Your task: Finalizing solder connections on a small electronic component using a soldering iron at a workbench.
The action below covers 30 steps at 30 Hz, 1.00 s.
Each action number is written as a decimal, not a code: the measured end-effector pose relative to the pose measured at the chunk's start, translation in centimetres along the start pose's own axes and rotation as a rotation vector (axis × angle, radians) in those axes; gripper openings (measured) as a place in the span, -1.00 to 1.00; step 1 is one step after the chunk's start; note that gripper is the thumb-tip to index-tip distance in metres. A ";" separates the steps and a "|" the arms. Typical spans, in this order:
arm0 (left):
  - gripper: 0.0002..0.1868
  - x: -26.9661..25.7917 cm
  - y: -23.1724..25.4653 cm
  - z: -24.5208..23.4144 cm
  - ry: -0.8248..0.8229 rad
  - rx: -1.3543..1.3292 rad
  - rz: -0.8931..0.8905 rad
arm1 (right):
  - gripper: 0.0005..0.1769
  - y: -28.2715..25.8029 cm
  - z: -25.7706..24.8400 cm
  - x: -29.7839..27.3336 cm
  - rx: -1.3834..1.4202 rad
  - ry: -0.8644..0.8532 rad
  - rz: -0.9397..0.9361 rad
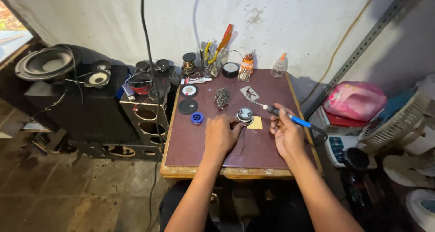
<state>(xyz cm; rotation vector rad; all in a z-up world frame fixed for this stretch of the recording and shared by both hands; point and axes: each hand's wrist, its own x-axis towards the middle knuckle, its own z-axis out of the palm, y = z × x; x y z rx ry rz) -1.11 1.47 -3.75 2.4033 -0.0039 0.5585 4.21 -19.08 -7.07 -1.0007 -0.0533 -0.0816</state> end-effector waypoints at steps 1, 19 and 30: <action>-0.84 -0.1 -0.1 -0.1 0.001 0.001 0.000 | -0.64 0.1 0.0 0.1 0.001 -0.001 0.000; -0.88 0.0 -0.9 0.6 0.042 0.078 0.088 | -0.64 0.1 0.0 0.4 -0.001 0.037 0.047; -0.90 -0.3 -1.5 1.6 0.158 0.098 0.211 | -0.56 -0.4 0.3 0.1 -0.083 0.030 0.106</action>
